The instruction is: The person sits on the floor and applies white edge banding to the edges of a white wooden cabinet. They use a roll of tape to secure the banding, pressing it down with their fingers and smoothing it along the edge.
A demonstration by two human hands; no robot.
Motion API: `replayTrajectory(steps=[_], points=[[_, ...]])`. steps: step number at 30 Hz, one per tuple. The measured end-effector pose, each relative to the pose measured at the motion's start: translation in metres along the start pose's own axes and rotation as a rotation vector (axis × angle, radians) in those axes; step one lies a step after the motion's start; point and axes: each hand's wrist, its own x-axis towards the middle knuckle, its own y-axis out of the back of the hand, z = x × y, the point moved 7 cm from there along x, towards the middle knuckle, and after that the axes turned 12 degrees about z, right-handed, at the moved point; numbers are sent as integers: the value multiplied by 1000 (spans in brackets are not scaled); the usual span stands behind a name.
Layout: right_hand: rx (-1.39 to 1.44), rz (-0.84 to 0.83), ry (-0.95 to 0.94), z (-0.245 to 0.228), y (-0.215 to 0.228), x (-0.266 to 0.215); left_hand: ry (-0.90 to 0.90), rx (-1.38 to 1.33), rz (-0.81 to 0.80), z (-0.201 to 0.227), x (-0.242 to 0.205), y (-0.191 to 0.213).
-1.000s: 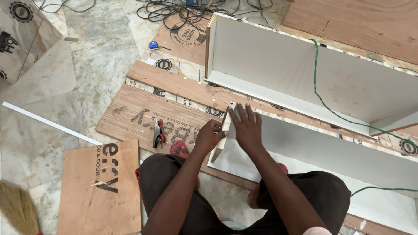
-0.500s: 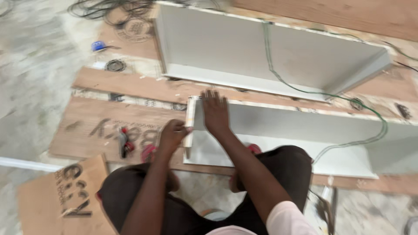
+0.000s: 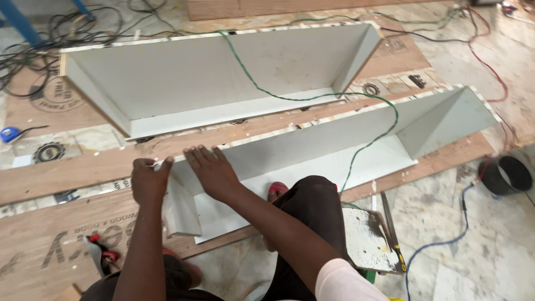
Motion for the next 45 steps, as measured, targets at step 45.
replayTrajectory(steps=[45], points=[[1037, -258, -1013, -37, -76, -23, 232, -432, -443, -64, -96, 45]])
